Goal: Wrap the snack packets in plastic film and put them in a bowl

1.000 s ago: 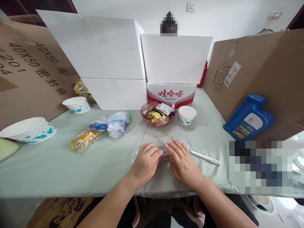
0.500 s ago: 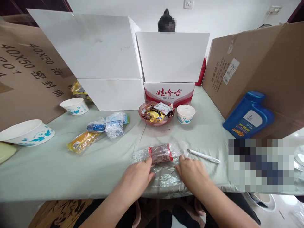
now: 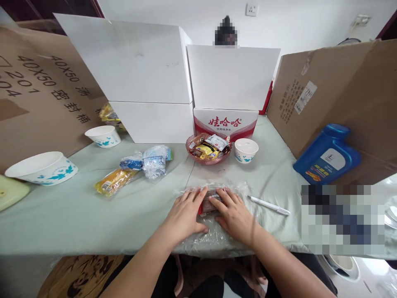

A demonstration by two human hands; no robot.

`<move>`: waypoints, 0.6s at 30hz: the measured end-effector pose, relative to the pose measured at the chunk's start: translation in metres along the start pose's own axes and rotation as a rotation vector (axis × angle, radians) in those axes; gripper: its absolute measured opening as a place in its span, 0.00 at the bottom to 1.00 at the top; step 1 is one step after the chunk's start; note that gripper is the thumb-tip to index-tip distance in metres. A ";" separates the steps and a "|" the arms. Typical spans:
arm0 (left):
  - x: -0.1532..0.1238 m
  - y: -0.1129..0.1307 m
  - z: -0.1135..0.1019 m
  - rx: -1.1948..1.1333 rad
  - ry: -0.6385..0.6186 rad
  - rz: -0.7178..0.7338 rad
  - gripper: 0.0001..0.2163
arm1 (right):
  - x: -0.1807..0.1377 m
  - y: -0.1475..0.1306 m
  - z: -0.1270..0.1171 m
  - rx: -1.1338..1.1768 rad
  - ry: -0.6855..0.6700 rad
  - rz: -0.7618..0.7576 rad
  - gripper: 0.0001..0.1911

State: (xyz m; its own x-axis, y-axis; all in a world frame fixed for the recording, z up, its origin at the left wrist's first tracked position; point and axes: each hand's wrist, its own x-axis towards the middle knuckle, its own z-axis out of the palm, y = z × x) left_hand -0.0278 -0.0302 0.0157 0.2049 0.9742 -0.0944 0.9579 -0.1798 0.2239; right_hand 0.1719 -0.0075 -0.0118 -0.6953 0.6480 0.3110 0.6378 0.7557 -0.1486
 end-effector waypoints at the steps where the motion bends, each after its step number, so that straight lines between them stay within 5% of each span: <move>1: 0.003 -0.003 0.000 -0.003 -0.021 -0.009 0.57 | 0.002 0.000 0.002 0.018 -0.009 0.025 0.29; 7: 0.010 -0.016 -0.005 -0.029 -0.056 0.002 0.65 | 0.016 0.010 -0.001 0.281 0.031 0.168 0.25; 14: 0.010 -0.021 -0.005 -0.069 -0.062 0.015 0.67 | 0.045 0.054 -0.008 0.768 0.044 0.478 0.20; 18: 0.009 -0.022 -0.005 -0.077 -0.070 0.027 0.65 | 0.082 0.069 -0.022 0.953 0.213 0.548 0.23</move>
State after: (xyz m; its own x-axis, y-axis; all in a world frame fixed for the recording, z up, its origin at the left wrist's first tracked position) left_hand -0.0477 -0.0170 0.0148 0.2466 0.9568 -0.1542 0.9340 -0.1923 0.3010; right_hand 0.1663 0.0961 0.0246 -0.2694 0.9551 0.1234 0.2626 0.1961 -0.9448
